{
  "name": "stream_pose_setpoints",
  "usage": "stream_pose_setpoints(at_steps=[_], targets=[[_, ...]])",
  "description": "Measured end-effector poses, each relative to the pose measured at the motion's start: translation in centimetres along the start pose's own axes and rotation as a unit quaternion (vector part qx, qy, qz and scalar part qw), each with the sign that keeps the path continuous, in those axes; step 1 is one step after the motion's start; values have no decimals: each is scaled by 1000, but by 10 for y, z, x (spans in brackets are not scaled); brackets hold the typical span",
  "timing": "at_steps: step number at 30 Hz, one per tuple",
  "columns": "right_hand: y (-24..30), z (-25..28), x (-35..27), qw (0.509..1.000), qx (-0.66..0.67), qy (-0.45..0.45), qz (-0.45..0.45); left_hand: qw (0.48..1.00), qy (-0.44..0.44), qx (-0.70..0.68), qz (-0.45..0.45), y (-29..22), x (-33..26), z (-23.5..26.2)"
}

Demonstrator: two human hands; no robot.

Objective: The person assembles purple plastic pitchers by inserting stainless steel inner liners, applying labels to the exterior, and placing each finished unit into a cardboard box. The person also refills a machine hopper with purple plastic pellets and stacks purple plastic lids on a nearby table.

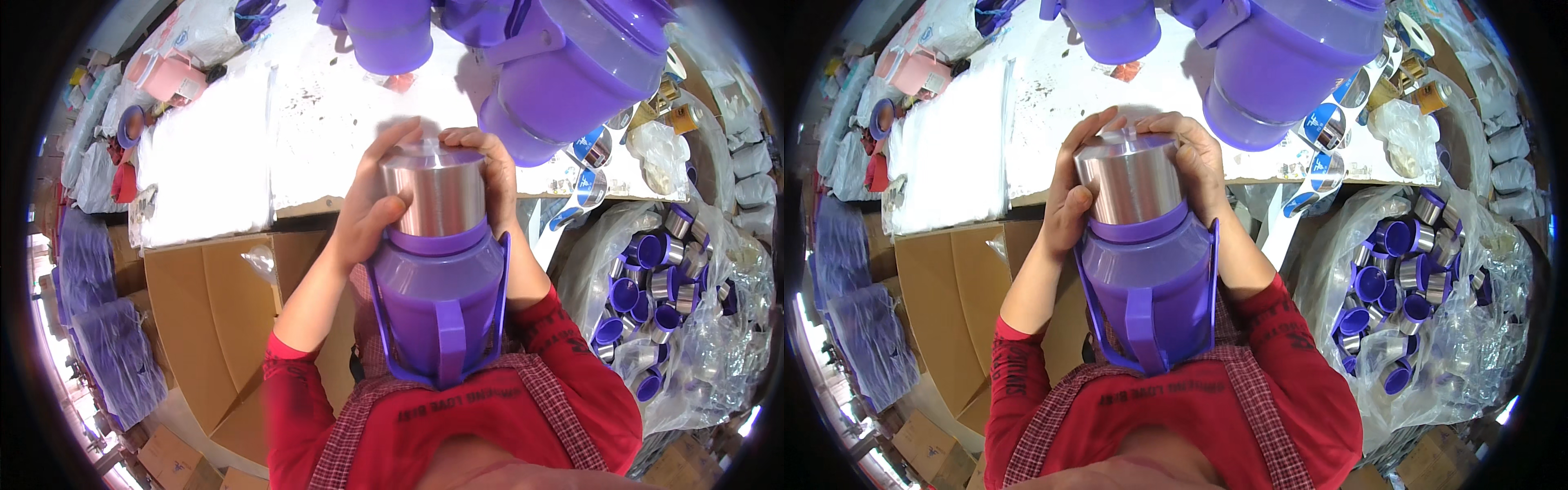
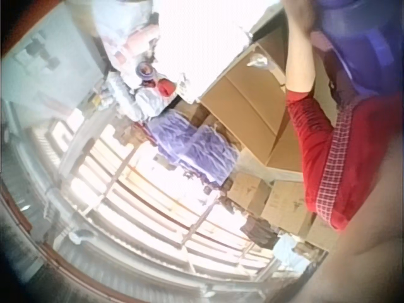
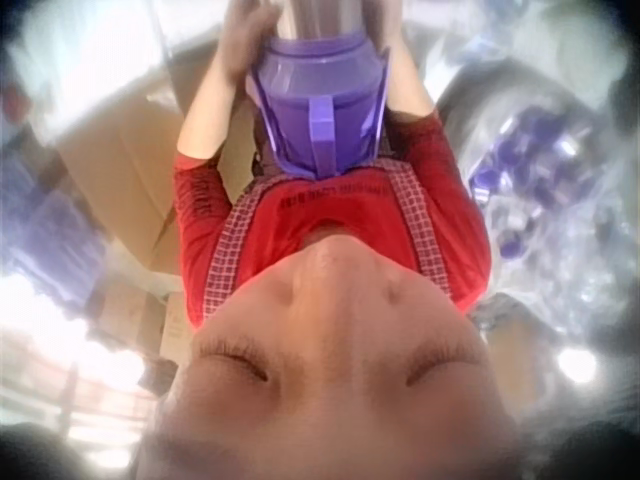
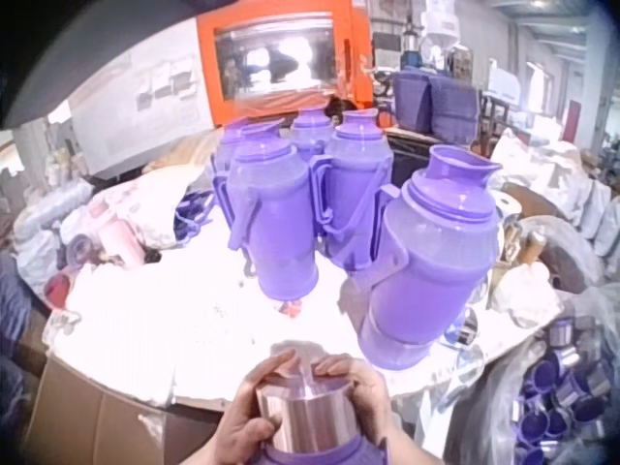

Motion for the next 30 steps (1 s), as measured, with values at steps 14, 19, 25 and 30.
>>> stream_pose_setpoints(at_steps=[14, 19, 25, 30], targets=[[-4, 10, -5, 988, 113, 40, 99, 998, 0, 0, -61, -5, 2, -7], [-16, -2, 3, 996, 68, 66, 0, 994, -85, -70, -23, 0, -13, 6], [-27, -4, 7, 991, 47, 77, -97, 987, -123, -76, 68, 17, -24, 17], [-23, 5, 7, 987, 32, 38, -154, 988, -78, -101, 83, 35, -20, 21]])
Point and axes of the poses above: each hand's wrist, its own x-axis towards the middle knuckle, its own z-axis out of the back of the hand, y = z × x, the point moved 3 cm from there along x, towards the middle knuckle, and after that the axes turned 14 degrees about x, right-handed, at the moved point
